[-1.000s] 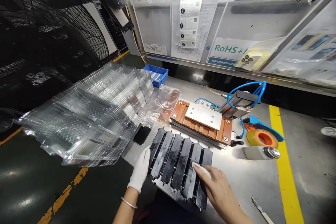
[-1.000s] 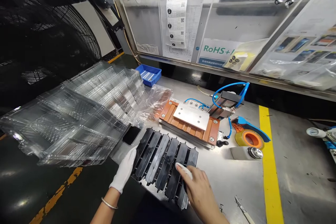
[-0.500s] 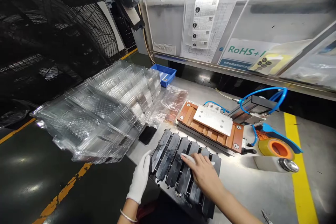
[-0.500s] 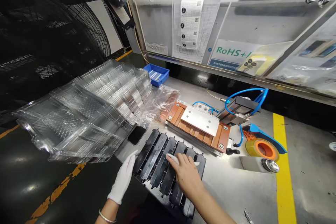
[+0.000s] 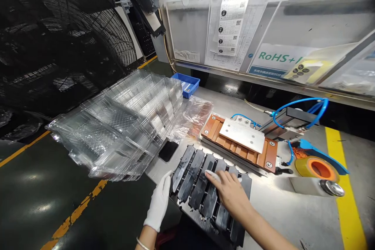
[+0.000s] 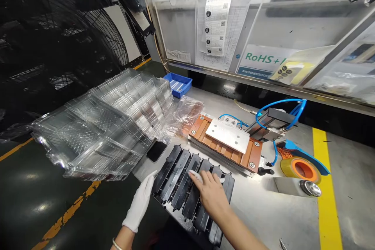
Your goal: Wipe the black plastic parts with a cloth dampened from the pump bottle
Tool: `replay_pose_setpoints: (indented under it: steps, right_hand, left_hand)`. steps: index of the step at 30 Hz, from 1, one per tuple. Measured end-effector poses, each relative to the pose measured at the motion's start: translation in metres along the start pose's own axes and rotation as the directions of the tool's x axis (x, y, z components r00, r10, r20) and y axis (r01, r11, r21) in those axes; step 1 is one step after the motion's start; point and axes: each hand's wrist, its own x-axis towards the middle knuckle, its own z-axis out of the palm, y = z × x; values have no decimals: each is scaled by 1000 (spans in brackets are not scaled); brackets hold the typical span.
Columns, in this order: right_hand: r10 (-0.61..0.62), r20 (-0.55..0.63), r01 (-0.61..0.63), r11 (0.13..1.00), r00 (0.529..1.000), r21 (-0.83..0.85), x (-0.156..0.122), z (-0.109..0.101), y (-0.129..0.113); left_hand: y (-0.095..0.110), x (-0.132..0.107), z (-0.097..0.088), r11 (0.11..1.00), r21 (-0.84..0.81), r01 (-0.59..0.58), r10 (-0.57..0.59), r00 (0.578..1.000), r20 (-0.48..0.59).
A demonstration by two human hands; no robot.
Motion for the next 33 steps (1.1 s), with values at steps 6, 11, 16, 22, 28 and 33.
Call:
replay_pose_setpoints:
  steps: [6,11,16,22,28,33]
  right_hand:
    - [-173,-67,180,976,983,125,-33,1,-54]
    - [-247,-88,261,943,965,209,-32,-4,-71]
    - [-8,-23,12,984,1000,179,-4,-4,-46]
    - [43,-20,-40,992,999,118,34,4,-31]
    - [-85,10,83,988,996,134,47,7,-72]
    - [-165,8,161,974,986,159,35,10,-96]
  left_hand:
    - [5,-2,-1,999,30,13,-13,1000,1]
    - [2,-2,-3,999,30,25,-24,999,-25]
    - [-7,-7,-10,999,13,53,-52,996,-66]
    - [-28,-14,-13,998,11,58,-57,995,-86]
    - [-37,-19,-12,999,5,49,-48,991,-122]
    - [-43,-21,-14,998,-7,62,-62,990,-124]
